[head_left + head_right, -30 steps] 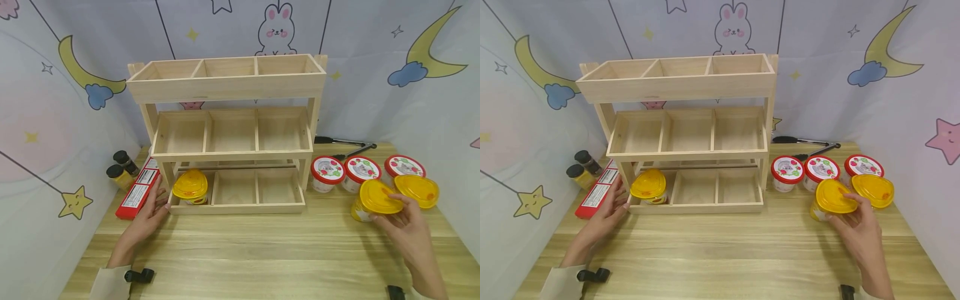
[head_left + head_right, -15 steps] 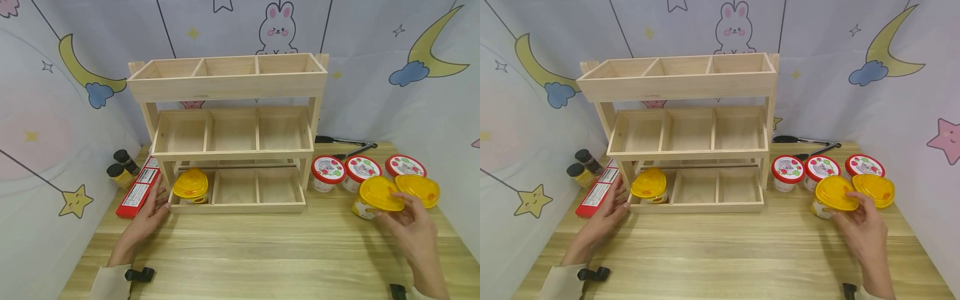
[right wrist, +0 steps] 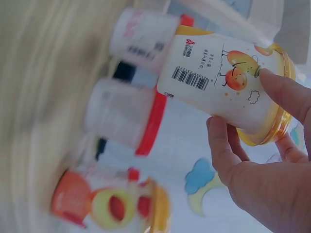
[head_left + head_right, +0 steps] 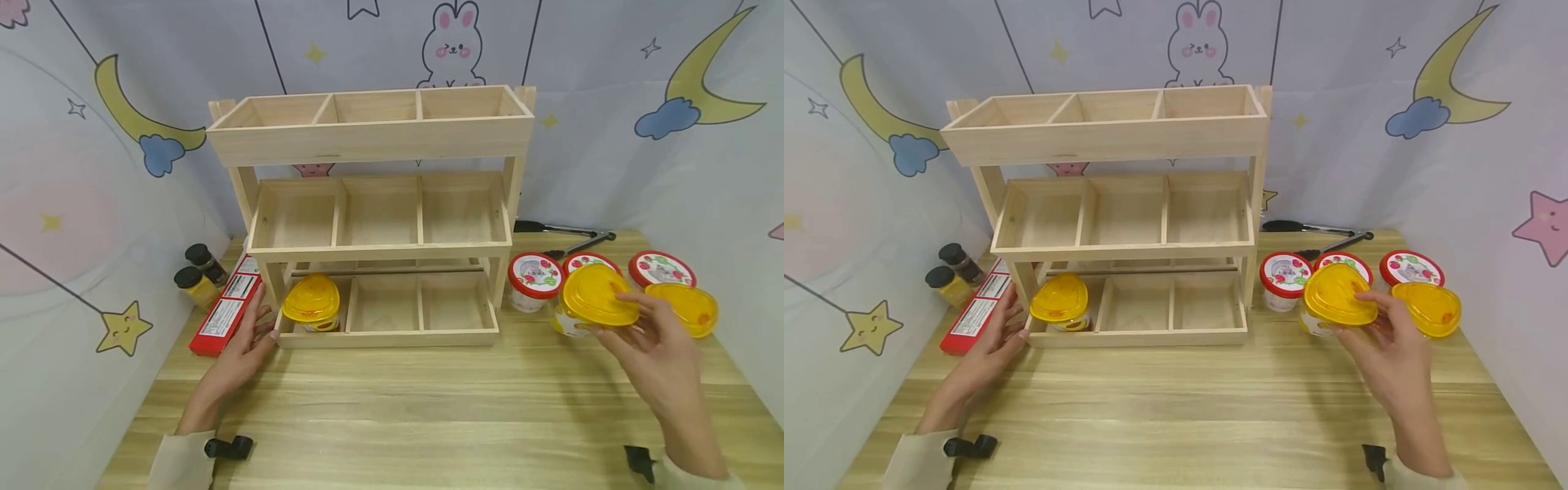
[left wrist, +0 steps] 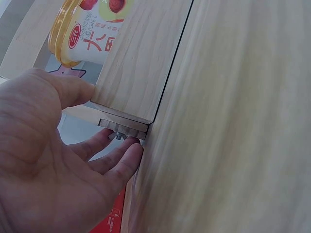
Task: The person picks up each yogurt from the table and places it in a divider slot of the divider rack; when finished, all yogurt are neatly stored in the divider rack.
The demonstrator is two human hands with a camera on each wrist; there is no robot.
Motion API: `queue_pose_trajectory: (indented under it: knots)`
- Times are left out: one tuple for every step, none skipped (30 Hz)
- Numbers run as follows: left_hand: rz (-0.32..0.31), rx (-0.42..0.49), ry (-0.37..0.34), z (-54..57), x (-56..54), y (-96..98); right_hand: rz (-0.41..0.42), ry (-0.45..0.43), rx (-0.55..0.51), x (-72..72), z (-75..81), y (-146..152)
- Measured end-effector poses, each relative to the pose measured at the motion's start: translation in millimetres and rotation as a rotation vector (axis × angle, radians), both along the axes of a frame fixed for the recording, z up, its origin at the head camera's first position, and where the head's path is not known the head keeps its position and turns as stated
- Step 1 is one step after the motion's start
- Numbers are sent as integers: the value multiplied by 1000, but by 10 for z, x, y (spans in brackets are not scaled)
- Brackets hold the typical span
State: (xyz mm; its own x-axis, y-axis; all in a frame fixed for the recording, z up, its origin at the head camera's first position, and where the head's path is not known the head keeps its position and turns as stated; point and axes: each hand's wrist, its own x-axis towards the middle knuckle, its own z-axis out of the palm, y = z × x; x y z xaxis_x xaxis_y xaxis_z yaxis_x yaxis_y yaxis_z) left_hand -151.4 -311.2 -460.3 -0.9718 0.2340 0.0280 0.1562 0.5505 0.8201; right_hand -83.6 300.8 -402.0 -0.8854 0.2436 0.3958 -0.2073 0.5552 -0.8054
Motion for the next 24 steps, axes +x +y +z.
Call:
queue_pose_trajectory:
  knots:
    - [0, 1, 0, 0, -1, -1, 20, 15, 4, -11, 24, -43]
    - [-1, 1, 0, 1, -1, -3, 40, 29, 8, -25, 49, -88]
    - [-1, 2, -2, 3, 0, -4, 59, 40, 16, -39, 73, -134]
    - [-1, 2, -3, 4, 0, -4, 78, 48, 23, -53, 92, -175]
    - [-2, 1, -4, 4, 0, -4, 94, 51, 25, -67, 108, -217]
    - [-4, 3, -5, 5, 0, -3, 110, 55, 23, -82, 123, -260]
    - [-5, 2, -5, 6, -1, -3, 125, 58, 23, -98, 130, -301]
    - [-5, 3, -5, 6, -2, -4, 137, 59, 23, -112, 138, -344]
    - [-5, 1, -3, 6, -2, -5, 153, 61, 19, -126, 144, -388]
    - [-4, 1, -1, 6, -4, -7, 167, 62, 18, -141, 147, -431]
    - [-3, 1, -3, 6, -4, -9, 182, 63, 16, -156, 152, -475]
    - [-1, 1, -4, 5, -3, -11, 196, 64, 15, -173, 153, -519]
    - [1, 3, -7, 7, -2, -13, 210, 65, 18, -188, 155, -561]
    - [4, 4, -11, 6, 0, -14, 224, 66, 20, -200, 160, -603]
    - [5, 5, -15, 4, 2, -15, 239, 67, 22, -216, 161, -642]
    - [5, 7, -20, 3, 4, -14, 251, 68, 26, -229, 162, -679]
    - [6, 8, -25, 2, 4, -14, 266, 68, 26, -242, 164, -714]
    - [6, 9, -27, 1, 3, -12, 279, 68, 28, -254, 163, -746]
    - [6, 10, -29, 1, 2, -10, 291, 68, 33, -264, 163, -777]
    - [5, 8, -29, -2, -1, -9, 304, 65, 34, -275, 158, -804]
    - [5, 8, -27, -4, -4, -8, 317, 63, 35, -286, 153, -831]
    - [5, 6, -27, -5, -8, -7, 328, 60, 35, -297, 149, -857]
    - [4, 6, -26, -8, -11, -6, 336, 57, 39, -310, 142, -883]
    - [5, 5, -27, -10, -12, -5, 342, 56, 40, -321, 138, -910]
